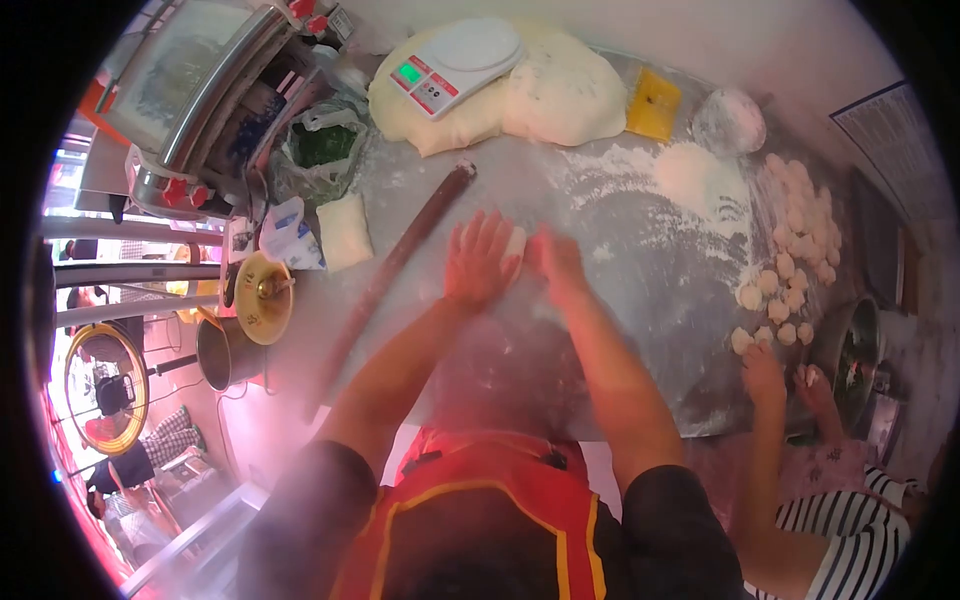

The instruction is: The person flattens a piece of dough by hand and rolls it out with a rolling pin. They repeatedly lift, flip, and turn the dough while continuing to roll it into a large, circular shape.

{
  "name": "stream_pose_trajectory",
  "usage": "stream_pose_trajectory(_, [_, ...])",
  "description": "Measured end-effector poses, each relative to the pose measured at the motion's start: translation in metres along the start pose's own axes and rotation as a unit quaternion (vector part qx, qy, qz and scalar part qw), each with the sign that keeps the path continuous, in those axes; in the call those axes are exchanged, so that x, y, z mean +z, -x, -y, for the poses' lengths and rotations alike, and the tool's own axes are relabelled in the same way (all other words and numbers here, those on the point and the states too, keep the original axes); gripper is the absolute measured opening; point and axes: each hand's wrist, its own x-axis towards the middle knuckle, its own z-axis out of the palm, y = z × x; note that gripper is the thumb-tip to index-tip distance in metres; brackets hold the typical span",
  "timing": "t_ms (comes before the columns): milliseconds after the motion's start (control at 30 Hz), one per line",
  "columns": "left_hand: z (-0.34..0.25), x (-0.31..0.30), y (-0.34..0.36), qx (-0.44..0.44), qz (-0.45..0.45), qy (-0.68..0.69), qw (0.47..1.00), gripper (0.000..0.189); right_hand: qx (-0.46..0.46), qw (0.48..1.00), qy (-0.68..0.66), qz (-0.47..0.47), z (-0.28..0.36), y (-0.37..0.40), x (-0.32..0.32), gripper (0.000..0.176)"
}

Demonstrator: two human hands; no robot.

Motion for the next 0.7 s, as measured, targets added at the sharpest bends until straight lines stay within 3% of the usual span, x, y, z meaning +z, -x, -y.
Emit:
stream_pose_trajectory(100, [-0.003,0.001,0.001,-0.003,-0.010,0.011,1.000,0.062,-0.080,0.997,-0.002,0.009,0.006,-0.027,0.001,0.057])
stream_pose_trajectory(167, [-0.003,-0.004,0.001,-0.006,-0.010,0.010,1.000,0.062,-0.092,0.991,0.098,-0.010,-0.011,-0.054,0.014,0.056])
stream_pose_trajectory(300, [-0.001,0.000,0.005,-0.009,-0.005,0.039,0.999,0.064,-0.045,0.993,0.107,0.019,-0.002,-0.050,0.016,0.057])
stream_pose_trajectory(400, [0.007,0.002,0.007,-0.024,-0.047,0.118,0.992,0.063,-0.020,0.992,0.099,0.072,0.027,-0.025,0.012,0.042])
stream_pose_trajectory(500, [0.029,0.013,0.028,-0.146,-0.117,0.255,0.949,0.059,-0.269,0.921,0.278,-0.032,0.028,-0.017,0.018,0.033])
stream_pose_trajectory(567, [0.033,0.002,0.047,-0.265,-0.107,0.280,0.916,0.055,-0.363,0.885,0.290,-0.005,0.000,-0.022,0.029,0.033])
stream_pose_trajectory(633, [0.029,-0.012,0.041,-0.294,-0.081,0.406,0.861,0.052,-0.444,0.843,0.304,-0.010,-0.027,-0.009,0.035,0.034])
stream_pose_trajectory(667, [0.026,-0.016,0.037,-0.303,-0.067,0.469,0.826,0.051,-0.385,0.876,0.290,-0.021,-0.043,0.001,0.029,0.034])
stream_pose_trajectory(700, [0.027,-0.012,0.039,-0.284,-0.062,0.440,0.850,0.050,-0.323,0.905,0.275,-0.034,-0.060,0.013,0.020,0.035])
